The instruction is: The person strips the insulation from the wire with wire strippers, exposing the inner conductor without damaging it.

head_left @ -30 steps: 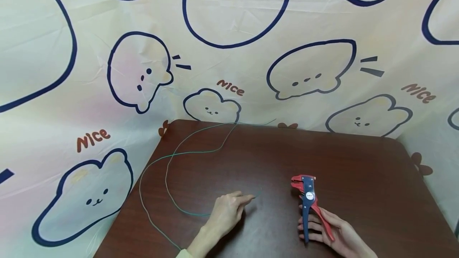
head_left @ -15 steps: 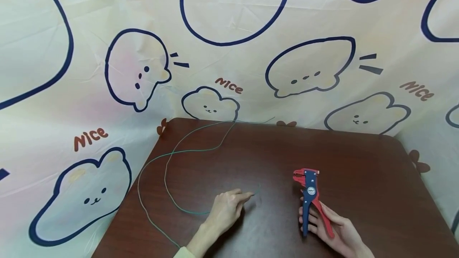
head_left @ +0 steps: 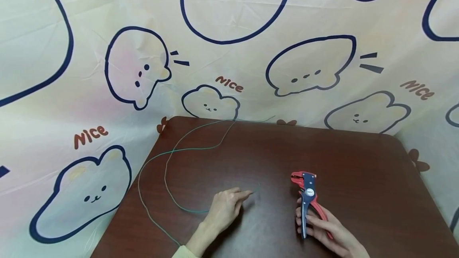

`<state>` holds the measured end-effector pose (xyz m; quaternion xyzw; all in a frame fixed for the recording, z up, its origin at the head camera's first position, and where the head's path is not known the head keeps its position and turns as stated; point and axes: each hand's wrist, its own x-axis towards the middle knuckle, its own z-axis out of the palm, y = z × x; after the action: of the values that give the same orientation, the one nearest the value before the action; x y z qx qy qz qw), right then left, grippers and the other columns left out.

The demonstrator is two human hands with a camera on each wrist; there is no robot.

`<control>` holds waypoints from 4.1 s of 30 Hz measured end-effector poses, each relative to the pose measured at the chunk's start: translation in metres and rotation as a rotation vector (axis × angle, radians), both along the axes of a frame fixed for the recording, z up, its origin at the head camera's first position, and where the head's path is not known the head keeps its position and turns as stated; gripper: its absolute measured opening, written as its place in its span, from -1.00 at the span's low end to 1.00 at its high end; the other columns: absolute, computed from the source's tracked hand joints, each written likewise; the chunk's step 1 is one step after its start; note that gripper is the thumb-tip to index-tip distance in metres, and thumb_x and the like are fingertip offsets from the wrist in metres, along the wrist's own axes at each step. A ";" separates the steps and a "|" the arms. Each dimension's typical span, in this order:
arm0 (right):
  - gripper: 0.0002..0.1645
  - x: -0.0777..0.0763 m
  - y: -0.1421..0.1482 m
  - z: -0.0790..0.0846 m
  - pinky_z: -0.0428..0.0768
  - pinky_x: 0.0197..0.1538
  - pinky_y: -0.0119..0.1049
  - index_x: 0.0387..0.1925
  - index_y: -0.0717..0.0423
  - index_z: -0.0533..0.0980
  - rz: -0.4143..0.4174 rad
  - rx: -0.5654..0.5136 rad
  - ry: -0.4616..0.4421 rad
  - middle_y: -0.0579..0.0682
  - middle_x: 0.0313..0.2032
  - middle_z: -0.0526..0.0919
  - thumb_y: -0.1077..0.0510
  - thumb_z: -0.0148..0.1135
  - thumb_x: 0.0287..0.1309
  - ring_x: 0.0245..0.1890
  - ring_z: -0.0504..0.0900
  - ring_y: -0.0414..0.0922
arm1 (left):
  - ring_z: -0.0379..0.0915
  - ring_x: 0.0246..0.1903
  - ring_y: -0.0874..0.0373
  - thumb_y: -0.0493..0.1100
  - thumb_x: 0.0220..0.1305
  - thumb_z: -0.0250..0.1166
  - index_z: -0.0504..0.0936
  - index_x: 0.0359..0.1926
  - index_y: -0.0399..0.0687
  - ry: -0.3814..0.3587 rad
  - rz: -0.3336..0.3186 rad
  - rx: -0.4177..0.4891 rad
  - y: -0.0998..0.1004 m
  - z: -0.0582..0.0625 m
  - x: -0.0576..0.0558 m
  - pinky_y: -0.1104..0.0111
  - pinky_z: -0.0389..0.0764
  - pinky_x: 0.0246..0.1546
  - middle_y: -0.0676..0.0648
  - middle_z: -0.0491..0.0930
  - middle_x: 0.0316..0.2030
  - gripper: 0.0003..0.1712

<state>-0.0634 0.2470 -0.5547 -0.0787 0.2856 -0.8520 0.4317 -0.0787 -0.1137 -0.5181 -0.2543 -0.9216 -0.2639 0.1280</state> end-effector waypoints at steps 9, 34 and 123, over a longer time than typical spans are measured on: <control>-0.55 -0.001 -0.008 -0.001 0.70 0.40 -0.10 0.47 -0.05 0.42 -0.079 0.314 0.119 0.01 0.19 0.80 0.28 -0.13 0.77 0.15 0.81 -0.07 | 0.20 -0.58 0.53 -0.33 0.37 0.50 0.91 -0.01 -0.06 0.013 0.012 -0.013 -0.001 -0.001 0.000 0.68 0.36 -0.55 0.06 0.68 -0.49 -0.77; -0.62 -0.001 -0.025 0.001 0.80 0.22 0.04 0.41 0.12 0.42 -0.024 0.458 0.230 -0.02 0.00 0.78 0.25 0.03 0.71 0.01 0.80 -0.08 | 0.17 -0.63 0.41 -0.49 0.12 0.53 0.91 0.02 0.14 0.170 -0.136 -0.247 -0.005 0.017 -0.024 0.58 0.28 -0.63 0.09 0.65 -0.41 -0.48; -0.65 -0.004 -0.013 0.018 0.83 0.06 -0.20 0.31 0.28 0.48 0.219 0.310 0.347 -0.05 -0.06 0.80 0.40 -0.04 0.66 -0.11 0.81 -0.19 | -0.01 -0.59 0.39 -0.50 0.33 0.39 0.92 0.03 0.23 0.114 -0.381 -0.329 0.012 0.035 -0.037 0.62 -0.09 -0.55 0.11 0.57 -0.44 -0.48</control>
<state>-0.0675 0.2345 -0.5363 -0.1871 0.4723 -0.7201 0.4727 -0.1161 -0.1020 -0.4835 -0.4550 -0.8790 -0.1148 0.0845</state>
